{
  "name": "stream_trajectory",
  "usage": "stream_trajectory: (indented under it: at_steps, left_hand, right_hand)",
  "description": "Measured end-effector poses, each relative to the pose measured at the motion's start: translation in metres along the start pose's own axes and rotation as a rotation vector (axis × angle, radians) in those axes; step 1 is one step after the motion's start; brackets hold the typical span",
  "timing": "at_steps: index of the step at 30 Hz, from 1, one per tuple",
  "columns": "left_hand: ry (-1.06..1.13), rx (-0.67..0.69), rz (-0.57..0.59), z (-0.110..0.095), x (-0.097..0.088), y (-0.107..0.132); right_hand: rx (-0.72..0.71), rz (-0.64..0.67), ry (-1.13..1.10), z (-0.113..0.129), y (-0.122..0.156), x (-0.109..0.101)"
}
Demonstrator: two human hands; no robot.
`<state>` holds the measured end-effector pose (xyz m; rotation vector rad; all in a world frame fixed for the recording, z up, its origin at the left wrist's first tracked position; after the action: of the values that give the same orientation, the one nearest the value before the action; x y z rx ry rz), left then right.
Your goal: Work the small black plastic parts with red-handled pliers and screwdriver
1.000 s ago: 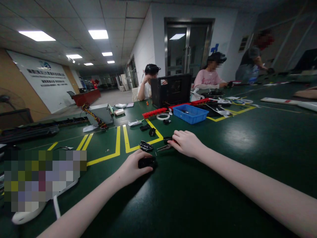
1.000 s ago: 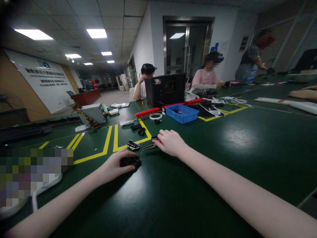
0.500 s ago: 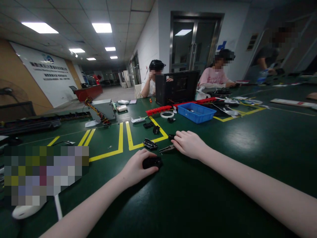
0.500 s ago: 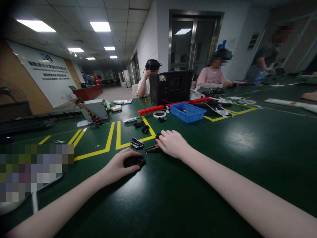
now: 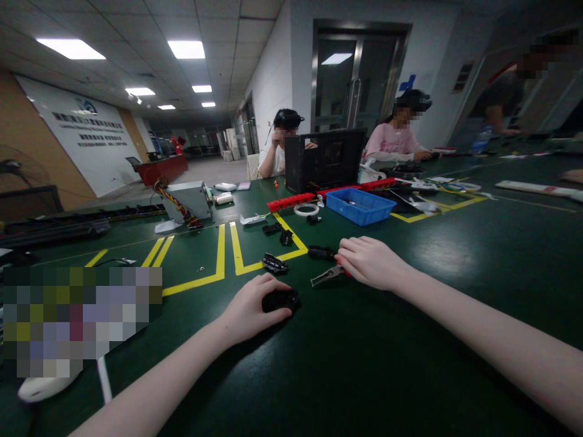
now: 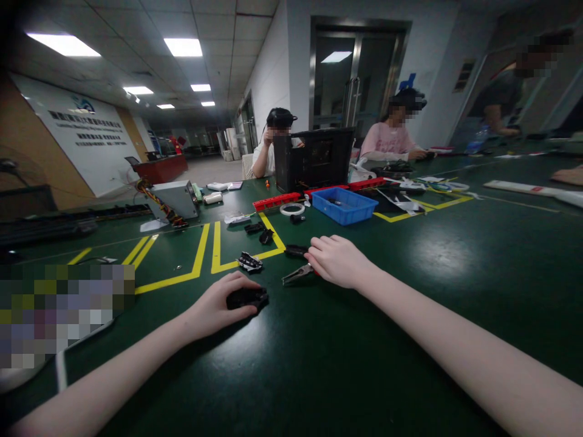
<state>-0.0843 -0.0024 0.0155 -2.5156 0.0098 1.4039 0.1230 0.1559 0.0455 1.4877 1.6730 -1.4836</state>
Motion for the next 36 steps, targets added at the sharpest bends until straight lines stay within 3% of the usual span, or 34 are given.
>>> stream_trajectory:
  at_steps: [13, 23, 36]
  left_hand:
    - [0.012, 0.005, 0.050, -0.004, -0.002, 0.001]
    - [0.005, 0.023, 0.037, -0.002, 0.000, 0.001]
    - [-0.018, 0.032, 0.034, -0.002, 0.001, 0.001]
  right_hand:
    - [-0.068, 0.011, -0.073, -0.005, 0.000, 0.004]
    - [-0.177, -0.034, -0.019, -0.035, 0.007, -0.005]
    - [-0.373, 0.001, 0.006, -0.033, -0.024, 0.008]
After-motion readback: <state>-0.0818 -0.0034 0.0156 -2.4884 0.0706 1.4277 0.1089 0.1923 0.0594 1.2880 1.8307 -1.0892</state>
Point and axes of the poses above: each hand's wrist, its own y-axis away from the middle knuckle, its own x-axis out of the palm, z = x × y, the point moved 3 cm from there along -y, towards the middle knuckle, and after that the axes turned 7 degrees about -y, right-handed, at the moved point
